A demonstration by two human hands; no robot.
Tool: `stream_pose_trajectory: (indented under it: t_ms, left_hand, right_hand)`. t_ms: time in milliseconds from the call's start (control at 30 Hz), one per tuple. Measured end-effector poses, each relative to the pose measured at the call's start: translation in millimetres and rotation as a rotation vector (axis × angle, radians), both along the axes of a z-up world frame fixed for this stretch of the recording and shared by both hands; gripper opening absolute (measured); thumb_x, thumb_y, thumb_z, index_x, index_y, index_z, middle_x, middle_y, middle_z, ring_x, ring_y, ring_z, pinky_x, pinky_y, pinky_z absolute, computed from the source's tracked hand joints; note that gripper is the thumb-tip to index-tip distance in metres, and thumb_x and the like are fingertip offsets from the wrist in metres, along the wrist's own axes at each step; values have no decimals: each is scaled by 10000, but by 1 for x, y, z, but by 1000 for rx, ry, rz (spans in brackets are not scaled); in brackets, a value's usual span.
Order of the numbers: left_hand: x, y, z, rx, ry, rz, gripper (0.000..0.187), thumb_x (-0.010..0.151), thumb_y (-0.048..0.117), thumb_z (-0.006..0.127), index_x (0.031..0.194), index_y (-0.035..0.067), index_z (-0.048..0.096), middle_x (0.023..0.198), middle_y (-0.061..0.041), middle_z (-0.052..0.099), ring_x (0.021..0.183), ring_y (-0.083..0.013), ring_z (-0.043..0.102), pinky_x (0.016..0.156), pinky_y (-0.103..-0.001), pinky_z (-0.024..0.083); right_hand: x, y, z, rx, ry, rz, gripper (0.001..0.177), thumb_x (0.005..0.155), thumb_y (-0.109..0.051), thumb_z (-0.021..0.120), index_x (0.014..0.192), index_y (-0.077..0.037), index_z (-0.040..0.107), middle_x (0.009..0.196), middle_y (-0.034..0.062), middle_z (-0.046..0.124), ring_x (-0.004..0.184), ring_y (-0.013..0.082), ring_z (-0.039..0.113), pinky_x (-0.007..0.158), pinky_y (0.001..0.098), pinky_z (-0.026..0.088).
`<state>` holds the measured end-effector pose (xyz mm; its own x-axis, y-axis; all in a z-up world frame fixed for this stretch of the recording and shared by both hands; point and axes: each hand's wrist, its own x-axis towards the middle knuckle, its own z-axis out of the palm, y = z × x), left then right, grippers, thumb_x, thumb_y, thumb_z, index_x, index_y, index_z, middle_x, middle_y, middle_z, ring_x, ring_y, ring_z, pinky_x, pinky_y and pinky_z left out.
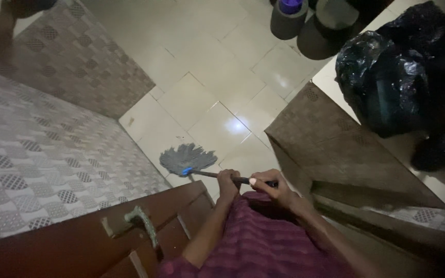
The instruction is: The person is using a mop to clean a tiled floor in a narrow indoor area.
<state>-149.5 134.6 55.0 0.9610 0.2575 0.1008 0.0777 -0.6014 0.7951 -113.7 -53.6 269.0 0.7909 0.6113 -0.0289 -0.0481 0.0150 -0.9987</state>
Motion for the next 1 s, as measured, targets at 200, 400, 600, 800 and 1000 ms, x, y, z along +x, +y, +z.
stream_pose_trajectory:
  t_ms: [200, 400, 600, 800, 1000]
  left_hand:
    - [13, -41, 10, -68, -187, -125, 218, 851, 187, 693, 702, 39, 635, 665, -155, 583, 664, -385, 546, 698, -490, 399]
    - [51, -111, 4, -65, -78, -195, 331, 903, 251, 727, 669, 20, 684, 659, -189, 591, 708, -431, 567, 678, -532, 421]
    - [71, -191, -22, -81, -135, -594, 365, 995, 329, 644, 773, 53, 730, 643, -186, 617, 557, -372, 606, 546, -466, 467]
    - [58, -294, -31, 32, 202, -722, 536, 836, 438, 794, 642, -39, 649, 628, -237, 604, 583, -382, 609, 561, -474, 472]
    - [21, -369, -18, -266, 56, -1162, 336, 872, 255, 646, 1065, -19, 659, 842, -178, 657, 710, -320, 630, 646, -439, 499]
  right_hand:
    - [-14, -39, -4, 28, -196, -181, 216, 915, -178, 683, 898, 16, 589, 795, -2, 562, 683, 101, 528, 612, 295, 457]
    - [-12, -113, -6, -95, -31, -296, 299, 1028, -170, 729, 791, -2, 657, 784, 68, 657, 724, 130, 539, 663, 308, 453]
    - [-29, -200, -27, -733, -1130, -432, 286, 1013, -186, 662, 1201, 14, 742, 1108, 75, 759, 944, 216, 711, 830, 356, 555]
    - [-75, -263, -8, -779, -974, -633, 258, 1056, -128, 611, 1105, 109, 700, 1012, 184, 716, 877, 219, 699, 737, 303, 578]
    - [-103, -268, 84, -259, -189, -950, 237, 1020, -50, 562, 837, 14, 699, 812, 60, 709, 725, 137, 662, 659, 325, 523]
